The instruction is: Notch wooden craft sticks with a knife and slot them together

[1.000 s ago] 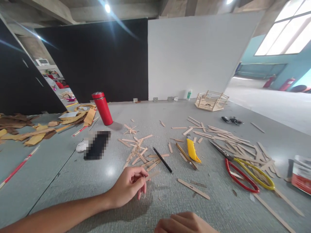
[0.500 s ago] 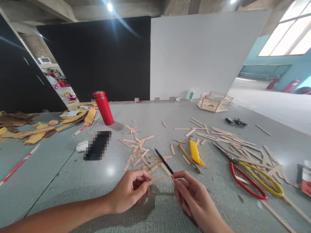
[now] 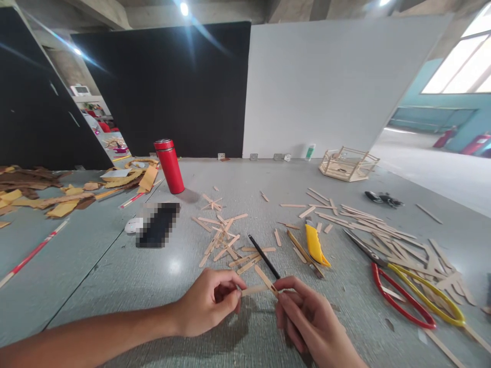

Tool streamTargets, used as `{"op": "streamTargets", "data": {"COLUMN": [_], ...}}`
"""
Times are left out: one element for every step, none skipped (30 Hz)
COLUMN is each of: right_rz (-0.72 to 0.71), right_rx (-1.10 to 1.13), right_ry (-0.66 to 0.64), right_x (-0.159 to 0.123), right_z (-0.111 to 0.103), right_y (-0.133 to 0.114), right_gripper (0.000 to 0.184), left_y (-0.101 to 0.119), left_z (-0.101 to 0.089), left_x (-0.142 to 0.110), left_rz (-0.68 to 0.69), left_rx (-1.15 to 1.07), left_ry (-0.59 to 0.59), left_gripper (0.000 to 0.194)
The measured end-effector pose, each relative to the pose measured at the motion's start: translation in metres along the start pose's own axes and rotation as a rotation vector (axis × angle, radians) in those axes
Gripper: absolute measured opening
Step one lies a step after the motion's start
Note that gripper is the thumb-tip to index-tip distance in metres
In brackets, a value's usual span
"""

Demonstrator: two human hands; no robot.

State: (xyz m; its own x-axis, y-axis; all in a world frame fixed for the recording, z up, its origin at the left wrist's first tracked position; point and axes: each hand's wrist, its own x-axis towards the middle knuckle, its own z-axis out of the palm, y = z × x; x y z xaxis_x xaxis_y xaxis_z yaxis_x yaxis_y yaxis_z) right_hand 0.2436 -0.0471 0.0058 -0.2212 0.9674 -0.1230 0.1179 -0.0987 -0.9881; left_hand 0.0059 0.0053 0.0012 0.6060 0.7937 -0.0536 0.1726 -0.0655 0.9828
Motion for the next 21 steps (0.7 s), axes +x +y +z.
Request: {"op": "streamTargets", "data": {"right_rz": [0.003,0.005,0.005,0.002,0.002,0.003,0.005,0.008,0.010,0.013,0.016,0.020,0.026,0.029,0.028,0.021,0.008,-0.004,-0.012,-0.012,-0.005], "right_rx": [-0.003,-0.007,-0.011,-0.017,-0.029,-0.045,-0.065,-0.092,-0.120,-0.144,-0.164,-0.181,-0.197,-0.211,-0.225,-0.245,-0.264,-0.280,-0.291,-0.296,-0.298], "right_ry": [-0.002,0.001,0.006,0.008,0.006,-0.009,-0.032,-0.060,-0.089,-0.110,-0.118,-0.116,-0.108,-0.102,-0.099,-0.097,-0.100,-0.103,-0.104,-0.104,-0.106], "right_x": [-0.0001,-0.0003,-0.0007,-0.0010,-0.0014,-0.0018,-0.0021,-0.0023,-0.0025,-0.0025,-0.0024,-0.0023,-0.0021,-0.0018,-0.0015,-0.0013,-0.0012,-0.0014,-0.0018,-0.0025,-0.0034], "right_z": [0.0003,0.0006,0.0007,0.0008,0.0007,0.0006,0.0005,0.0005,0.0006,0.0009,0.0015,0.0021,0.0029,0.0037,0.0044,0.0051,0.0057,0.0062,0.0066,0.0070,0.0072], "right_y": [-0.0003,-0.0006,-0.0009,-0.0011,-0.0012,-0.0010,-0.0005,0.0001,0.0009,0.0017,0.0022,0.0024,0.0021,0.0014,0.0003,-0.0010,-0.0022,-0.0030,-0.0034,-0.0030,-0.0019], "right_gripper": [0.046,0.047,0.047,0.046,0.046,0.045,0.045,0.044,0.044,0.044,0.044,0.044,0.044,0.043,0.042,0.042,0.041,0.040,0.039,0.038,0.037], "left_y": [0.0004,0.0009,0.0013,0.0017,0.0021,0.0025,0.0028,0.0029,0.0029,0.0029,0.0027,0.0026,0.0024,0.0022,0.0021,0.0019,0.0017,0.0014,0.0011,0.0007,0.0003], "left_z": [0.0002,0.0004,0.0006,0.0008,0.0010,0.0011,0.0010,0.0008,0.0005,0.0002,-0.0001,-0.0004,-0.0005,-0.0005,-0.0004,-0.0001,0.0002,0.0005,0.0008,0.0010,0.0011], "left_x": [0.0001,0.0001,0.0001,0.0002,0.0002,0.0003,0.0003,0.0003,0.0003,0.0002,0.0001,0.0000,0.0000,0.0001,0.0003,0.0006,0.0009,0.0012,0.0015,0.0016,0.0016], "left_rz": [-0.002,-0.004,-0.006,-0.006,-0.006,-0.005,-0.003,-0.002,-0.001,-0.001,0.000,0.000,0.000,0.001,0.002,0.004,0.008,0.011,0.014,0.018,0.021], "left_rx": [0.001,0.001,0.001,0.002,0.004,0.006,0.009,0.012,0.017,0.023,0.029,0.034,0.036,0.034,0.030,0.024,0.018,0.012,0.006,0.001,-0.004], "left_ry": [0.002,0.003,0.004,0.005,0.005,0.003,-0.004,-0.016,-0.031,-0.047,-0.061,-0.070,-0.074,-0.071,-0.068,-0.064,-0.060,-0.057,-0.052,-0.046,-0.037], "left_gripper": [0.021,0.022,0.022,0.021,0.021,0.021,0.021,0.022,0.025,0.028,0.030,0.030,0.029,0.028,0.026,0.025,0.023,0.020,0.018,0.016,0.014]}}
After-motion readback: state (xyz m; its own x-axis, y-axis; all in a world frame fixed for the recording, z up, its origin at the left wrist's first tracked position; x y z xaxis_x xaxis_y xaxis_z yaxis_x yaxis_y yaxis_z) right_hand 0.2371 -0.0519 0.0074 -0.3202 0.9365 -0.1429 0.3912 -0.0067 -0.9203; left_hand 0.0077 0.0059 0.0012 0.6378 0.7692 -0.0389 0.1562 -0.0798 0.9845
